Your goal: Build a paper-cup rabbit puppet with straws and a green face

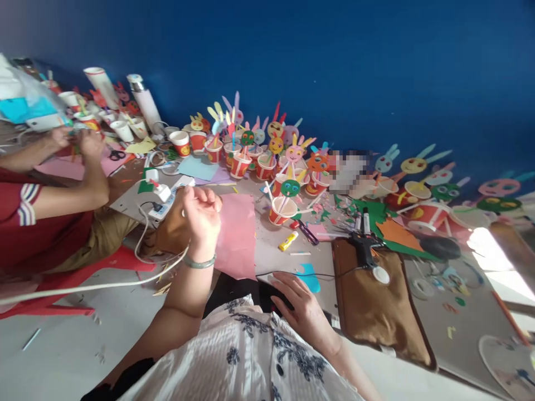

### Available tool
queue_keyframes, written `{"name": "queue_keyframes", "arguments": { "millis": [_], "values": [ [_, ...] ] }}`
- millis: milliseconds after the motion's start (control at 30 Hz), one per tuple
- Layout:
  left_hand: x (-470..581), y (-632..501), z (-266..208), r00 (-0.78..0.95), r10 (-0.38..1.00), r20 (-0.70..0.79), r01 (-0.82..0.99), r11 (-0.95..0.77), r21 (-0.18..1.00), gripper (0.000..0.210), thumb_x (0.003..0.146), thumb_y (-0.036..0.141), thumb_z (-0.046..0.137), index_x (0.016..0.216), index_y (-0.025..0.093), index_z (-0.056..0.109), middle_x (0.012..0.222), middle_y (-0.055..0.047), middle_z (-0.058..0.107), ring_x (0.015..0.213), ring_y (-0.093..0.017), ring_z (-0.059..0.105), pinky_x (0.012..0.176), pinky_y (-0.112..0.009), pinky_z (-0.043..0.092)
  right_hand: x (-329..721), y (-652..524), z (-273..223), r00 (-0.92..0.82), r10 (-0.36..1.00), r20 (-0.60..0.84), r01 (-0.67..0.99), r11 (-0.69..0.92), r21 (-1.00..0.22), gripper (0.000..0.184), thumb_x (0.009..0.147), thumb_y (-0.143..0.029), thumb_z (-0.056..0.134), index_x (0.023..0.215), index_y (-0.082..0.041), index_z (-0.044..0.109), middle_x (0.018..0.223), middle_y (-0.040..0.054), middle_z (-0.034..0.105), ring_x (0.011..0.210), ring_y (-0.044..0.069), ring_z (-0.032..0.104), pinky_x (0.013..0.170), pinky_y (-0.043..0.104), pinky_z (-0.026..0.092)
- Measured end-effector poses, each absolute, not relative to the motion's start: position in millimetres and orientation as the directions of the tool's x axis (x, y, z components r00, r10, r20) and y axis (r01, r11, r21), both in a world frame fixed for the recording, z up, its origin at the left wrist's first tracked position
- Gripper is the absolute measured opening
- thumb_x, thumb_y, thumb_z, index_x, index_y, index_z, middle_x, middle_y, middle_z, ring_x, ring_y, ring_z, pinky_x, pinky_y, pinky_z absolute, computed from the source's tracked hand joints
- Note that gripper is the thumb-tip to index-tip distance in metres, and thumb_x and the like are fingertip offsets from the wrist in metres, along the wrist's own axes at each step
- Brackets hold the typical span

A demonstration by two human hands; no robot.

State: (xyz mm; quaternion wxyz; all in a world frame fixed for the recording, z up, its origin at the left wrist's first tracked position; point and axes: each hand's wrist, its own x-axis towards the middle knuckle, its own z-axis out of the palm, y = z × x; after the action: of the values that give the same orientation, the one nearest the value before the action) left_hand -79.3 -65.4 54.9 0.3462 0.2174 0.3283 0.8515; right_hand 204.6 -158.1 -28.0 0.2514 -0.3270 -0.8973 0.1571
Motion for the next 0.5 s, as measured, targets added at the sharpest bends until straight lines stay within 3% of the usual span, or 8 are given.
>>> {"name": "queue_keyframes", "arguments": {
  "millis": [67, 167, 267, 500],
  "values": [
    [-64.5, -58.0, 64.1, -0.641, 0.754, 0.147, -0.477, -0.54, 0.693, 0.055, 0.086, 0.064, 0.059, 0.06, 0.021, 0.037, 0.055, 0.004, 0.042, 0.046, -0.007, 0.042, 0.044, -0.022, 0.034, 201.7, -155.2, -26.5, -0.671, 0.635, 0.383, 0.481, 0.766, -0.427, 0.027, 0.095, -0.016, 0.062, 0.121, -0.021, 0.062, 0.12, 0.0124, 0.071, 0.114, 0.026, 0.067, 0.092, 0.044, 0.062],
    [-39.2, -47.1, 68.7, -0.455, 0.845, 0.282, -0.488, -0.502, 0.715, 0.055, 0.09, 0.063, 0.056, 0.059, 0.02, 0.04, 0.054, 0.003, 0.045, 0.045, -0.007, 0.043, 0.045, -0.023, 0.035, 200.6, -150.7, -22.4, -0.67, 0.595, 0.444, 0.444, 0.8, -0.404, 0.021, 0.093, -0.013, 0.063, 0.113, -0.021, 0.064, 0.117, 0.0118, 0.072, 0.111, 0.026, 0.068, 0.088, 0.044, 0.062],
    [-26.1, -29.7, 66.9, -0.291, 0.869, 0.4, -0.365, -0.488, 0.793, 0.055, 0.091, 0.062, 0.058, 0.058, 0.02, 0.047, 0.051, 0.003, 0.048, 0.045, -0.008, 0.046, 0.048, -0.024, 0.037, 205.2, -147.3, -17.8, -0.655, 0.579, 0.486, 0.431, 0.814, -0.39, 0.016, 0.092, -0.009, 0.063, 0.102, -0.022, 0.063, 0.111, 0.0104, 0.074, 0.107, 0.025, 0.07, 0.084, 0.042, 0.063],
    [-44.9, 43.8, 45.0, -0.337, 0.869, 0.362, -0.22, -0.446, 0.867, 0.063, 0.088, 0.07, 0.056, 0.051, 0.02, 0.046, 0.043, 0.003, 0.045, 0.038, -0.007, 0.042, 0.043, -0.025, 0.032, 227.3, -141.1, -10.1, -0.612, 0.604, 0.51, 0.491, 0.796, -0.355, 0.017, 0.092, -0.007, 0.063, 0.102, -0.021, 0.063, 0.099, 0.0075, 0.075, 0.093, 0.021, 0.072, 0.077, 0.037, 0.063]
  ]
}}
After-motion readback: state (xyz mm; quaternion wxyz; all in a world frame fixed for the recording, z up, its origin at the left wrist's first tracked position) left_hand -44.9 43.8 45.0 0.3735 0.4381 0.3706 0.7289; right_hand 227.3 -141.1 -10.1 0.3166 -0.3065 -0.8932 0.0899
